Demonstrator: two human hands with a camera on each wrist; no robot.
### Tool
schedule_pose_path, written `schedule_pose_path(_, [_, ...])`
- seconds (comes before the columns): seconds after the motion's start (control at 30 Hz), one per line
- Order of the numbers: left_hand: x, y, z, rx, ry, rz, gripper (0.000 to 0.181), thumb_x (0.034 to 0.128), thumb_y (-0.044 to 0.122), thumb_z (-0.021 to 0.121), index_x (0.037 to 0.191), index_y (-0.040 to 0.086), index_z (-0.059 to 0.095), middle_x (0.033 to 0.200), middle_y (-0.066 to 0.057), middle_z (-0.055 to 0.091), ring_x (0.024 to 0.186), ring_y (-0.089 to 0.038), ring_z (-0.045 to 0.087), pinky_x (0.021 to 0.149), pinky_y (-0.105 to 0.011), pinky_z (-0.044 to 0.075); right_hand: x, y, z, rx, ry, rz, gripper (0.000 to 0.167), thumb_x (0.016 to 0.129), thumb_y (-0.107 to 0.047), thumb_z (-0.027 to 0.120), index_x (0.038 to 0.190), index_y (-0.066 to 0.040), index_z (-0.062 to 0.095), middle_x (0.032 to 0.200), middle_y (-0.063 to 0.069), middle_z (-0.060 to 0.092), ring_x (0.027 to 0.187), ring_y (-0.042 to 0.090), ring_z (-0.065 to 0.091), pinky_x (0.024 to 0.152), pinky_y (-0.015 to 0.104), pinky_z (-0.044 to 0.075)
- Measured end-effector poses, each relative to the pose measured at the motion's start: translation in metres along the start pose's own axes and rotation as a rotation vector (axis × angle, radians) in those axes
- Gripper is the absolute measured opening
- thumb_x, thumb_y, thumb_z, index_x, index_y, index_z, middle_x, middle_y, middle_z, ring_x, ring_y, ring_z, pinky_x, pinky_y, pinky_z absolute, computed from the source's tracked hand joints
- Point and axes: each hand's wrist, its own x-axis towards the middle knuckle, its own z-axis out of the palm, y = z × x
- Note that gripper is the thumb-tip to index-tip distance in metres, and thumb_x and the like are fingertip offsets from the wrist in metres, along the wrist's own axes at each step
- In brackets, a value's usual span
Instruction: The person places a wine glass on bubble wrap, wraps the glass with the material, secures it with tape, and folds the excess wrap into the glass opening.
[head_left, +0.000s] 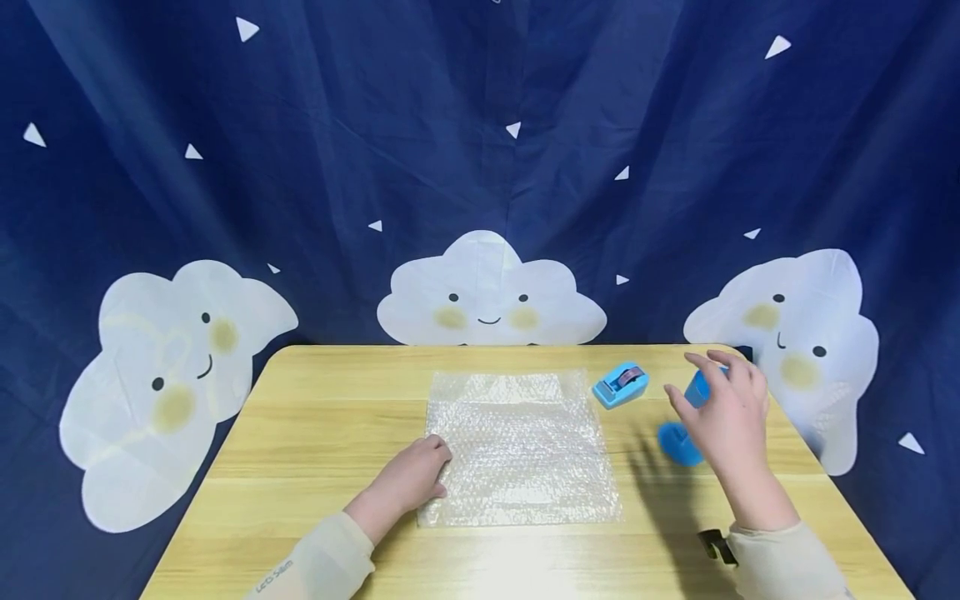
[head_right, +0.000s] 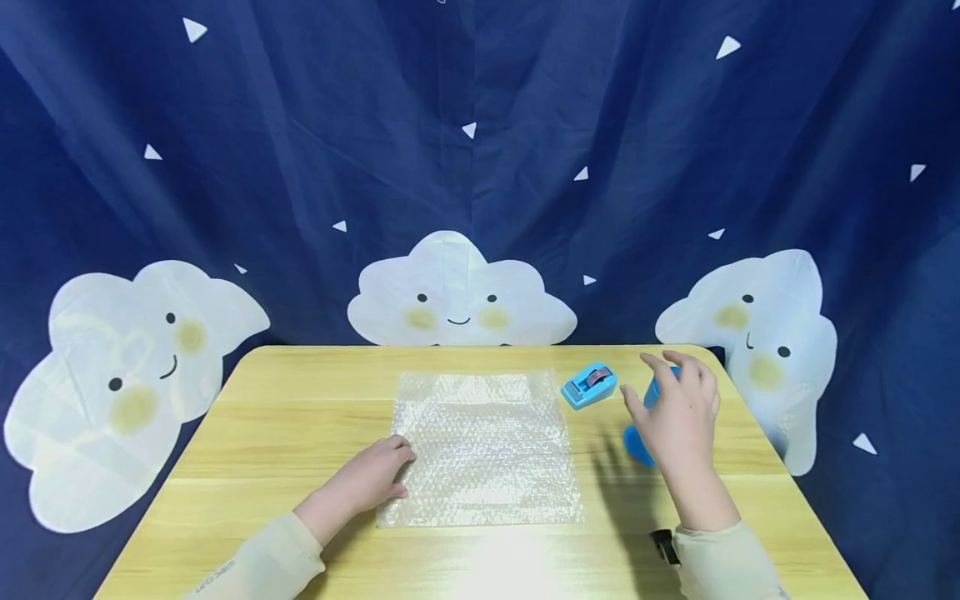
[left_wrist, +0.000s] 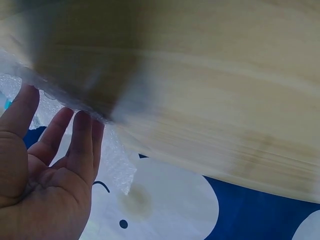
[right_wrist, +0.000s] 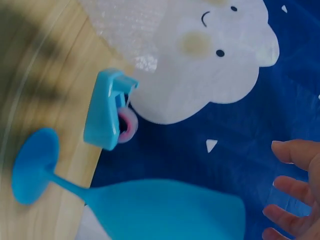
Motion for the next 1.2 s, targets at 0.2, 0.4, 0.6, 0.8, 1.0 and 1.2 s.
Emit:
schedule_pose_path(0.2, [0.0,0.002,-0.005,0.002,0.001,-0.001,0.051,0.0753,0.024,0.087,0.116,0.0,0.066,0.117,-0.014,0.061,0.107,-0.031,0.061,0.097,-0.04,0.053,0.0,0.014,-0.005,-0.001,0.003,0.09,0.066,0.075,-0.013,0.086,0.133,0.001,0.057,0.138,0.032,0.045,0.128,0.055,0.032,0.104,0.067,0.025])
schedule_pose_path(0.4, [-0.001,0.004,-0.006,0.0,0.004,0.0,0.05,0.0755,0.023,0.087,0.115,-0.001,0.066,0.117,-0.014,0.061,0.107,-0.03,0.061,0.097,-0.04,0.053,-0.003,0.023,-0.009,0.011,-0.046,0.209,0.089,0.076,-0.02,0.088,0.15,-0.003,0.041,0.15,0.031,0.032,0.137,0.053,0.023,0.107,0.068,0.022])
schedule_pose_path(0.6, [-0.002,0.005,-0.005,0.009,0.012,0.007,0.05,0.075,0.023,0.087,0.114,0.0,0.067,0.115,-0.014,0.062,0.106,-0.03,0.061,0.096,-0.04,0.053,-0.005,0.029,-0.011,0.029,-0.1,0.365,0.104,0.079,-0.031,0.086,0.16,-0.013,0.022,0.162,0.021,0.014,0.144,0.048,0.011,0.095,0.074,0.033])
schedule_pose_path(0.8, [-0.002,0.004,-0.003,0.003,0.009,-0.001,0.051,0.0755,0.023,0.087,0.115,-0.001,0.066,0.117,-0.015,0.061,0.108,-0.032,0.061,0.097,-0.041,0.052,-0.011,0.035,-0.006,0.094,-0.094,0.44,0.114,0.079,-0.033,0.086,0.162,-0.019,0.01,0.165,0.016,0.008,0.148,0.045,0.009,0.105,0.075,0.027])
schedule_pose_path(1.0, [-0.002,0.004,-0.002,0.009,0.008,0.0,0.051,0.0757,0.024,0.086,0.116,-0.001,0.066,0.117,-0.015,0.061,0.109,-0.032,0.061,0.098,-0.041,0.052,-0.019,0.044,0.002,0.127,-0.067,0.46,0.12,0.077,-0.032,0.088,0.162,-0.023,0.003,0.166,0.012,0.006,0.15,0.039,0.007,0.11,0.073,0.024])
schedule_pose_path(1.2, [-0.002,0.005,-0.001,0.009,0.006,-0.005,0.051,0.076,0.024,0.086,0.116,-0.001,0.066,0.117,-0.015,0.061,0.109,-0.031,0.061,0.097,-0.041,0.053,-0.024,0.05,0.009,0.172,-0.059,0.54,0.122,0.078,-0.032,0.087,0.161,-0.026,-0.003,0.164,0.016,0.009,0.145,0.045,0.02,0.107,0.073,0.029])
